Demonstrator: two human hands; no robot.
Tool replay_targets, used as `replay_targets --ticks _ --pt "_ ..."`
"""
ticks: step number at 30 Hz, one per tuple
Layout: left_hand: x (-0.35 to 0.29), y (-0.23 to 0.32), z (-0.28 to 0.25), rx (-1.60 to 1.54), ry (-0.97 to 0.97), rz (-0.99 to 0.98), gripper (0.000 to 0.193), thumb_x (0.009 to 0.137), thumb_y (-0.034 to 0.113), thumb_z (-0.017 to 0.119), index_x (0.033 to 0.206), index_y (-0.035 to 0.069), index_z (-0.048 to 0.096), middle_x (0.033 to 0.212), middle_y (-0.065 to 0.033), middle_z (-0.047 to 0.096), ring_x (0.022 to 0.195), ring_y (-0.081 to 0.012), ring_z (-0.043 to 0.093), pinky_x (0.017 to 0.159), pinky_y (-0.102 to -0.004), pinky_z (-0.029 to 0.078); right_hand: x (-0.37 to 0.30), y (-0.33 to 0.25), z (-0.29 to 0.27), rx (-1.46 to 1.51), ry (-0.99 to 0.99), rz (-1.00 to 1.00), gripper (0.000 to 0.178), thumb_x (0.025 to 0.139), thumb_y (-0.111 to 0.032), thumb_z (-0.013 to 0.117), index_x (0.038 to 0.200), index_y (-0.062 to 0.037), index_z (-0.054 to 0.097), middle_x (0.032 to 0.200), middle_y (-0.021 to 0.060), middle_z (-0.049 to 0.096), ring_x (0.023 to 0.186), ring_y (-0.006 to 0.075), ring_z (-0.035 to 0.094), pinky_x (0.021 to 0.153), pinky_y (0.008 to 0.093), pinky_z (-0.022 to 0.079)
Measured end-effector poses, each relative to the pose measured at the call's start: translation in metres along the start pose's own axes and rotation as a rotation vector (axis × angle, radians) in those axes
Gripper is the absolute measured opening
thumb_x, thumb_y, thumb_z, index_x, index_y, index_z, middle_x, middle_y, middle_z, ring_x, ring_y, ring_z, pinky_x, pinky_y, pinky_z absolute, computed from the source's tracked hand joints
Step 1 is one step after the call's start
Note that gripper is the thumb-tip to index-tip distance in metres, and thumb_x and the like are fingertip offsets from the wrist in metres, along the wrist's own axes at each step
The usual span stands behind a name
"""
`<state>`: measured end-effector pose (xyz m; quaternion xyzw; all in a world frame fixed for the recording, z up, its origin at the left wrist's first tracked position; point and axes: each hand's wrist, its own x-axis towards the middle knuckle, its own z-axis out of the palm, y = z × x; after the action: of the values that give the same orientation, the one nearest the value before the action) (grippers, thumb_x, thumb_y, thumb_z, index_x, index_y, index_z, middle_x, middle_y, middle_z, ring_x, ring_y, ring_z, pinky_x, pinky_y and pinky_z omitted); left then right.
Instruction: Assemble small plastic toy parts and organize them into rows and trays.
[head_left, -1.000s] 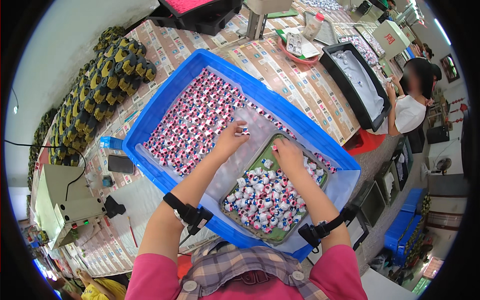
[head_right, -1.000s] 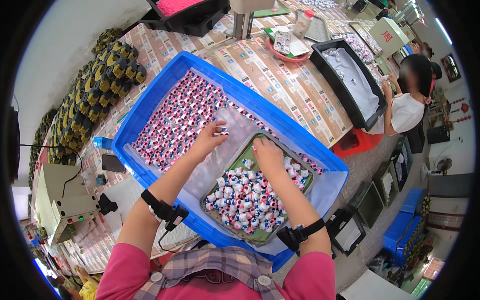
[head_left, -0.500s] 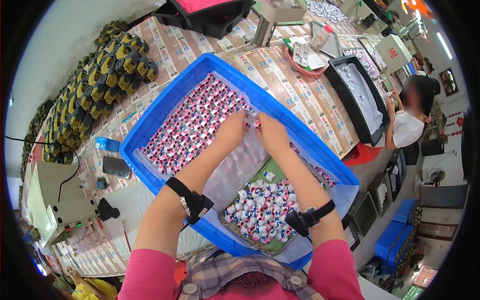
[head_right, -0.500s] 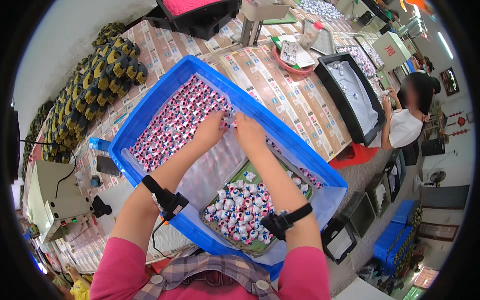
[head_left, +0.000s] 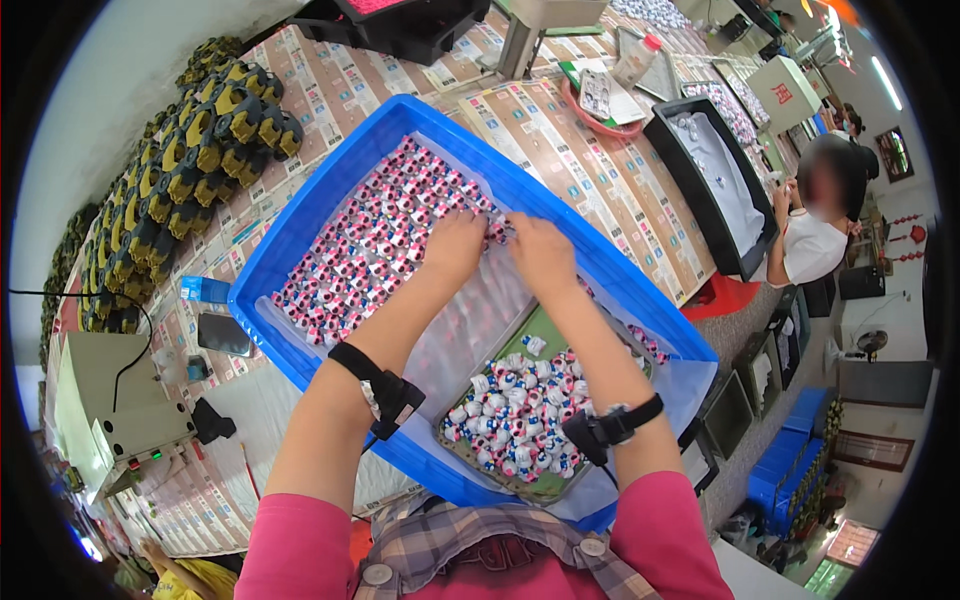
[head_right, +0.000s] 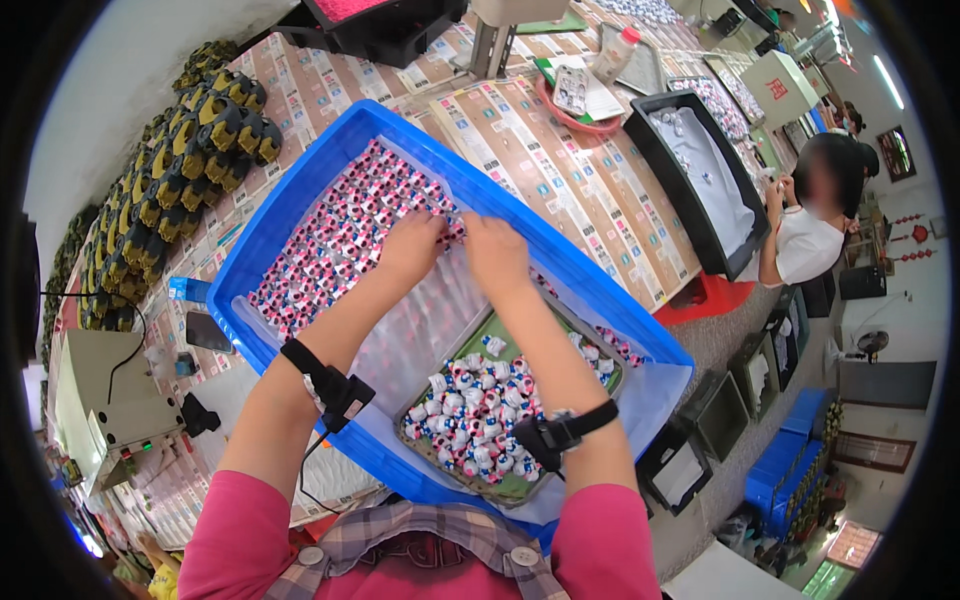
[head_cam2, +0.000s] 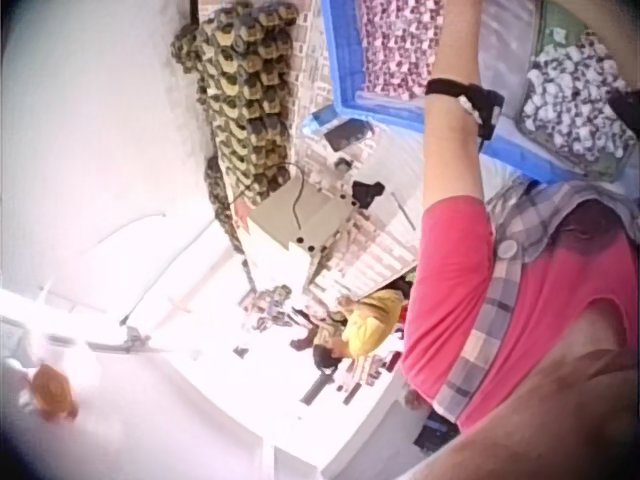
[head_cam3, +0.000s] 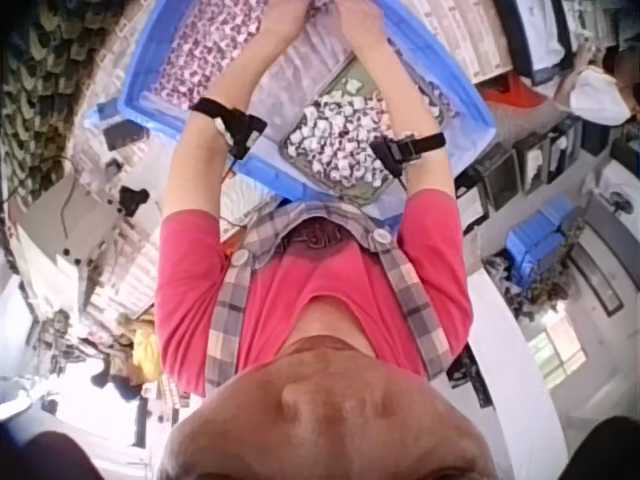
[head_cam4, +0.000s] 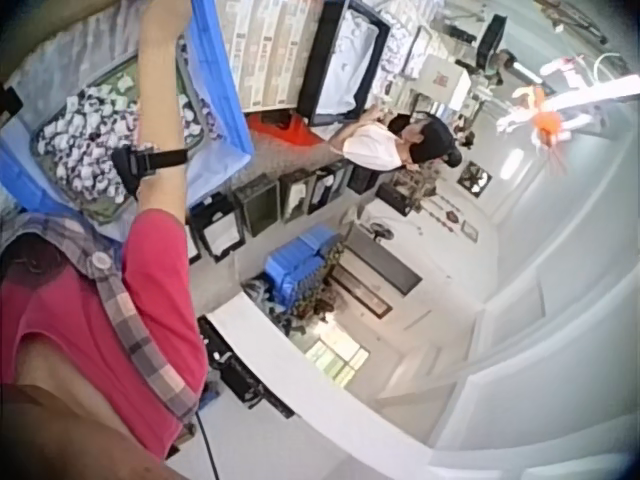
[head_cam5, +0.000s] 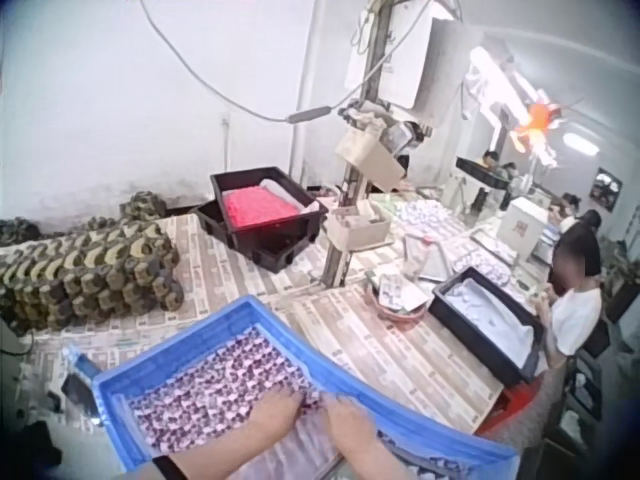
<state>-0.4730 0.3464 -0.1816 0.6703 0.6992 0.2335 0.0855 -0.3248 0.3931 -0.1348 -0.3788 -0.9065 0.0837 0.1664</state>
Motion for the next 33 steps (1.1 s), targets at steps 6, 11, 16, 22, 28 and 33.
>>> replay_targets --ticks 6,11,16,22,28,33 --pt "-0.028 0.049 0.0 -0.226 -0.114 0.236 0.02 0.068 0.01 0.065 0.087 0.009 0.061 0.086 -0.0097 0.054 0.089 -0.0288 0.053 0.077 -0.0396 0.044 -0.069 0.058 -0.07 0.121 -0.369 0.12 0.012 0.074 -0.017 0.061 0.081 -0.007 0.062 0.075 0.0108 0.064 0.075 0.0288 0.062 0.066 0.0396 0.048" --pt "-0.067 0.092 0.01 -0.152 -0.415 0.517 0.017 0.069 0.012 0.062 0.086 0.012 0.061 0.087 -0.0071 0.055 0.087 -0.026 0.055 0.076 -0.0384 0.044 -0.118 0.064 -0.077 0.197 -0.539 0.237 0.017 0.071 -0.021 0.065 0.081 -0.0076 0.064 0.075 0.0113 0.064 0.076 0.0292 0.062 0.067 0.04 0.049" --pt "-0.067 0.099 0.02 -0.033 -0.468 0.55 0.017 0.072 0.014 0.06 0.088 0.011 0.059 0.086 -0.0079 0.056 0.084 -0.0267 0.058 0.074 -0.0382 0.045 -0.127 0.038 -0.047 -0.128 -0.53 0.193 0.018 0.069 -0.022 0.065 0.082 -0.0095 0.063 0.078 0.0122 0.064 0.082 0.0298 0.061 0.071 0.0412 0.049" --pt "-0.067 0.095 -0.009 -0.603 -0.453 0.006 0.033 0.077 0.01 0.057 0.11 0.009 0.053 0.094 -0.01 0.058 0.086 -0.0192 0.06 0.073 -0.032 0.047 -0.124 0.061 -0.037 0.074 -0.645 0.25 0.013 0.071 -0.017 0.06 0.083 -0.0117 0.064 0.082 0.0098 0.065 0.082 0.0283 0.062 0.072 0.0401 0.048" --pt "-0.074 0.07 -0.006 -1.329 -0.486 -0.428 0.035 0.084 0.012 0.056 0.118 0.006 0.051 0.094 -0.0033 0.058 0.082 -0.0095 0.057 0.073 -0.0245 0.046 -0.112 0.059 -0.037 0.266 -0.453 0.44 0.013 0.072 -0.016 0.059 0.081 -0.0106 0.066 0.081 0.0102 0.066 0.079 0.0279 0.063 0.07 0.0407 0.05" --pt "-0.074 0.059 -0.009 -1.296 -0.468 -0.461 0.035 0.084 0.014 0.06 0.117 0.006 0.049 0.1 -0.0037 0.059 0.085 -0.01 0.057 0.076 -0.0246 0.045 -0.111 0.056 -0.041 0.278 -0.373 0.507 0.016 0.072 -0.015 0.063 0.087 -0.0092 0.064 0.086 0.0116 0.064 0.078 0.0293 0.062 0.069 0.0402 0.05"
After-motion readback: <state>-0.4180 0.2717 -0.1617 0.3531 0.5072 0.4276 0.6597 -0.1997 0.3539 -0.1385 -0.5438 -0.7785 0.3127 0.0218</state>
